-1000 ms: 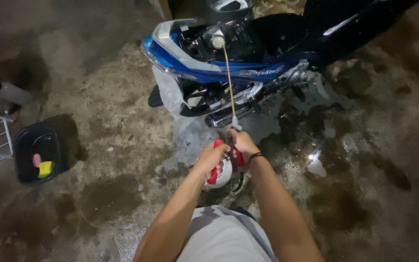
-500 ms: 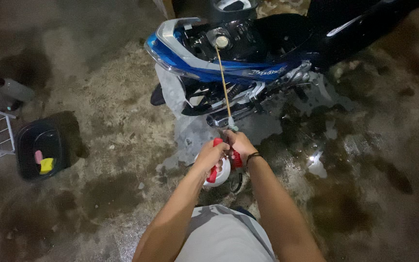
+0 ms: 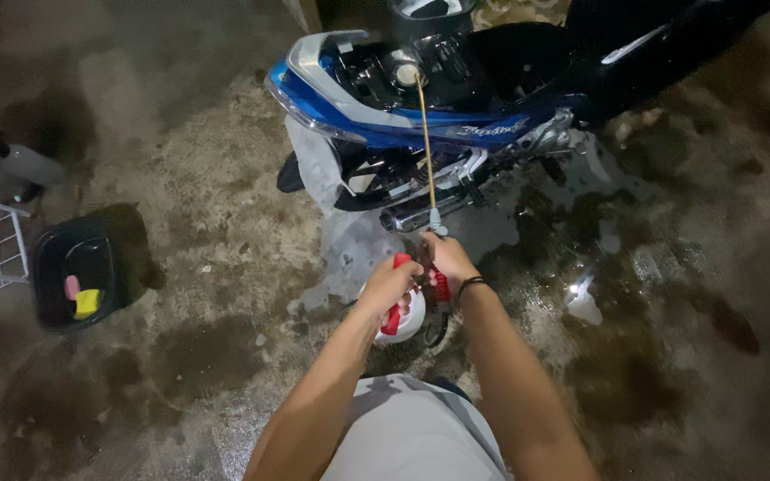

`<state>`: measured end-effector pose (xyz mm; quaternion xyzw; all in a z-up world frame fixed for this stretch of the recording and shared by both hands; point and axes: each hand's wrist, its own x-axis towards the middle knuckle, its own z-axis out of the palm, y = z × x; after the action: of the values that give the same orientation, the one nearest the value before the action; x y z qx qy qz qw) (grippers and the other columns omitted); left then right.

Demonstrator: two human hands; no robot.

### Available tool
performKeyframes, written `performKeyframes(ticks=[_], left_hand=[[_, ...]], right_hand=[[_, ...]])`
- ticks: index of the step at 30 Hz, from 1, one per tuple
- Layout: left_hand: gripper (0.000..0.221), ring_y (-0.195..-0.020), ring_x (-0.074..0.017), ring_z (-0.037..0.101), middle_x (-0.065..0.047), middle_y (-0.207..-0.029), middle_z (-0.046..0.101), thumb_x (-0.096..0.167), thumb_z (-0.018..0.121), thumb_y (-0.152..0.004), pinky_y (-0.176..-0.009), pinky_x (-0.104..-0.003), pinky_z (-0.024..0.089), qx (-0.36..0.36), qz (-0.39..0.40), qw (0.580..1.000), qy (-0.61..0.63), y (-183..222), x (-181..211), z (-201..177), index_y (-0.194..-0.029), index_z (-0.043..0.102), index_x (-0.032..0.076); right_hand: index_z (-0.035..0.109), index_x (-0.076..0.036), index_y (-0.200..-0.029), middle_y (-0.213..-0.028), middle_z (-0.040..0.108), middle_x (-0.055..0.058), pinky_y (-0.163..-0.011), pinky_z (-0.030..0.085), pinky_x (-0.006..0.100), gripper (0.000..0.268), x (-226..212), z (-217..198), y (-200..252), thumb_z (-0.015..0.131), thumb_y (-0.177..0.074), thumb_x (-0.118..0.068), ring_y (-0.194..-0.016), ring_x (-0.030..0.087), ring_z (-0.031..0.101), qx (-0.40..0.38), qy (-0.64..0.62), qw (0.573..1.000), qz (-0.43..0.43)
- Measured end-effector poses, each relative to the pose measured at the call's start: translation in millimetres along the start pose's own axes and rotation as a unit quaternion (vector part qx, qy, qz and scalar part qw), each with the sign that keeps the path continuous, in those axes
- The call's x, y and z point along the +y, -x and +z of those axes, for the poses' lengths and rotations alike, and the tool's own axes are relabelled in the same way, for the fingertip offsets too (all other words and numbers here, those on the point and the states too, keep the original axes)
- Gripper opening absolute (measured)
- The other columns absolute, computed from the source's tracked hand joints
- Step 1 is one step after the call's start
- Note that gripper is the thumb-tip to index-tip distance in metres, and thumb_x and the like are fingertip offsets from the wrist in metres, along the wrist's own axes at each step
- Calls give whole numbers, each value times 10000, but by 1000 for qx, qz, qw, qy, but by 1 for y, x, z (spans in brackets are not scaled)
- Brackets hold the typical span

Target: The person uses a pressure washer to clean a blue motorcycle. They spray water on the engine, frame, and seat, then remove the seat to clean the area underneath before placing it back.

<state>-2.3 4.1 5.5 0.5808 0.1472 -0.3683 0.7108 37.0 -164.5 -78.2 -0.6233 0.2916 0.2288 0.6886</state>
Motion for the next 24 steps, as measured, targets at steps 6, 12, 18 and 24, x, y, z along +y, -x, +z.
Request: performKeyframes(ticks=[6,12,18,24], left_hand=[[103,-370,-112,373,10,-571,439,183,624,-889,-347,-305,331,21,-15,1000,12,0,-1,5,-883,551,111],[109,-384,-113,398,-12,-630,509,191,635,-871,-352,-301,330,38,-25,999,0,-1,-1,7,-903,563,117],[139,-380,-131,408,-33,-632,499,195,638,-882,-346,-308,341,27,0,1000,-3,-5,-6,8,-906,566,78],[121,-373,-135,412,-62,-674,617,178,612,-872,-349,-305,345,10,3,1000,4,-6,-6,5,-924,582,74]], right_hand=[[570,-119,-721,-534,488,16,-384,351,338,364,5,-8,-1,563,-962,-391,-403,153,437,17,-3,1000,1],[550,-97,-697,-517,474,32,-374,344,344,403,10,-9,3,589,-968,-393,-389,161,423,16,-5,1000,3],[587,-85,-713,-521,493,36,-370,333,346,373,14,-6,6,601,-955,-368,-380,166,432,-4,-29,999,14],[622,-93,-740,-551,536,20,-384,359,336,327,14,5,6,615,-942,-350,-404,159,472,-7,-14,1000,-9]])
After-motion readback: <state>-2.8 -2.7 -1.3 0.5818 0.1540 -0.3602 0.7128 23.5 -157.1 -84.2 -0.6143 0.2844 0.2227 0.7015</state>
